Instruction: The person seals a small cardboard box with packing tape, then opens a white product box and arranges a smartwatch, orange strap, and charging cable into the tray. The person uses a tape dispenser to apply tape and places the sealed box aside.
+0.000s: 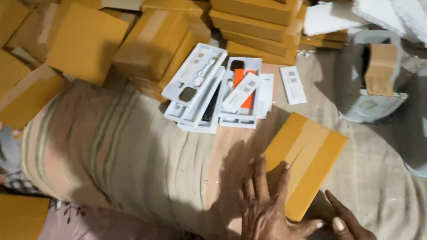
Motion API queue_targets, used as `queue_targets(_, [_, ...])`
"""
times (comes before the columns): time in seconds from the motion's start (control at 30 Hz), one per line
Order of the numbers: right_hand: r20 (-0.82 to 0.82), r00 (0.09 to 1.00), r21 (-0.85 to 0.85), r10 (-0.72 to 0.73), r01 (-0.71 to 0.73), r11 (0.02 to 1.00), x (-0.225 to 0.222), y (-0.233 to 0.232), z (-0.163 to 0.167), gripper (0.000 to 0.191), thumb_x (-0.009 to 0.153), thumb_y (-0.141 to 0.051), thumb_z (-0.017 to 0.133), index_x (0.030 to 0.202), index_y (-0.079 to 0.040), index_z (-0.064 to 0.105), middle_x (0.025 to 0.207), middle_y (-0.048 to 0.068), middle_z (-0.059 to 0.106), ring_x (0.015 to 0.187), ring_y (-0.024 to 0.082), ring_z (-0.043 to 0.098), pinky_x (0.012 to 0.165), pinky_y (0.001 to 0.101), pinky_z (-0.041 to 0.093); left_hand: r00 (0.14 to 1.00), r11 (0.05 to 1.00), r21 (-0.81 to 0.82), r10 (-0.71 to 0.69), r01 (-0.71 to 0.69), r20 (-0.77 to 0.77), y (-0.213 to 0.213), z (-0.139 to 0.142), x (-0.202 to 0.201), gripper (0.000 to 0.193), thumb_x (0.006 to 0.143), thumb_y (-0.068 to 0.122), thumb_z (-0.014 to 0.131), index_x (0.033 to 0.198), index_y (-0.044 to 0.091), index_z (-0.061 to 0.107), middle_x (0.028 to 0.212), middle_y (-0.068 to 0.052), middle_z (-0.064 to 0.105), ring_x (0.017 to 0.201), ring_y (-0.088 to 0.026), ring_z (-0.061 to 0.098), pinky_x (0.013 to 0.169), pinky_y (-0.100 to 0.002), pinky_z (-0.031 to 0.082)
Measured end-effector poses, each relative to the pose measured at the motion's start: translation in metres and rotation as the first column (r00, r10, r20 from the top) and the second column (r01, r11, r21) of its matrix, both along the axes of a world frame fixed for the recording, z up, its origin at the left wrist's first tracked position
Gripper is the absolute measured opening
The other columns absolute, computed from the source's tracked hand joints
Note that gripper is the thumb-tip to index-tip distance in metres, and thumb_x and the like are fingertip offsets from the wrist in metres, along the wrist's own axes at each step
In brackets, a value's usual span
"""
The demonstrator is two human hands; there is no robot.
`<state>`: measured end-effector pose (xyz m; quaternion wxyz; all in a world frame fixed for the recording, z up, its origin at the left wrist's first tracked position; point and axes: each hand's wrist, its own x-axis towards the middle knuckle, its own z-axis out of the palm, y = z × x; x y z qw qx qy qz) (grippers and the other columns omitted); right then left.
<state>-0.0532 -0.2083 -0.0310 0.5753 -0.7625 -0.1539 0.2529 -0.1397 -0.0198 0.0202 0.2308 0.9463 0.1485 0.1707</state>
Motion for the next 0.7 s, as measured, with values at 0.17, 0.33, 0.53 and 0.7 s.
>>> queue_targets(0.17, [0.256, 0.964, -0.12, -0.067, 0.1, 0.988, 0.023, -0.012, -0.015, 0.042, 0.1, -0.023, 0.058, 0.138, -0.009, 0.066, 0.112, 0.013, 0.075, 0.103, 0.024, 0.071, 0.095, 0.035, 0.053, 0.995, 0.991, -0.102, 0.089, -0.084, 0.048, 0.009, -0.012, 0.006, 0.108, 0.069, 0.051, 0.088, 0.161, 0.015, 0.044, 0.161, -0.036, 0.016, 0.144, -0.052, 0.026, 0.111, -0.067, 0.032])
queue_targets(0.33, [0.551, 0.825, -0.311, -0.122, 0.339, 0.888, 0.05, 0.001, -0.007, 0.036, 0.103, -0.024, 0.063, 0.137, -0.015, 0.07, 0.105, 0.011, 0.074, 0.081, 0.025, 0.073, 0.076, 0.0391, 0.06, 0.931, 0.77, -0.635, 0.176, 0.072, 0.32, 0.037, -0.021, 0.017, 0.087, 0.068, 0.044, 0.086, 0.144, 0.009, 0.061, 0.145, -0.028, 0.046, 0.131, -0.04, 0.048, 0.106, -0.055, 0.045])
queue_targets(0.53, [0.845, 0.532, -0.318, 0.057, 0.413, 0.854, 0.04, 0.007, -0.007, 0.028, 0.094, -0.026, 0.071, 0.121, -0.015, 0.074, 0.111, 0.006, 0.073, 0.098, 0.026, 0.07, 0.083, 0.0384, 0.057, 0.698, 0.574, -0.759, 0.406, 0.307, 0.589, 0.124, 0.009, 0.009, 0.067, 0.078, 0.025, 0.078, 0.136, -0.005, 0.064, 0.123, -0.012, 0.068, 0.11, -0.022, 0.066, 0.094, -0.036, 0.054])
queue_targets(0.7, [0.86, 0.505, -0.308, 0.077, 0.393, 0.867, 0.046, 0.002, -0.016, 0.03, 0.094, -0.027, 0.071, 0.122, -0.016, 0.073, 0.108, 0.004, 0.073, 0.098, 0.023, 0.07, 0.084, 0.034, 0.057, 0.591, 0.979, -0.187, 0.197, -0.08, 0.782, 0.262, 0.057, 0.031, 0.069, 0.088, 0.027, 0.081, 0.149, 0.008, 0.058, 0.149, -0.016, 0.04, 0.146, -0.031, 0.045, 0.122, -0.046, 0.045])
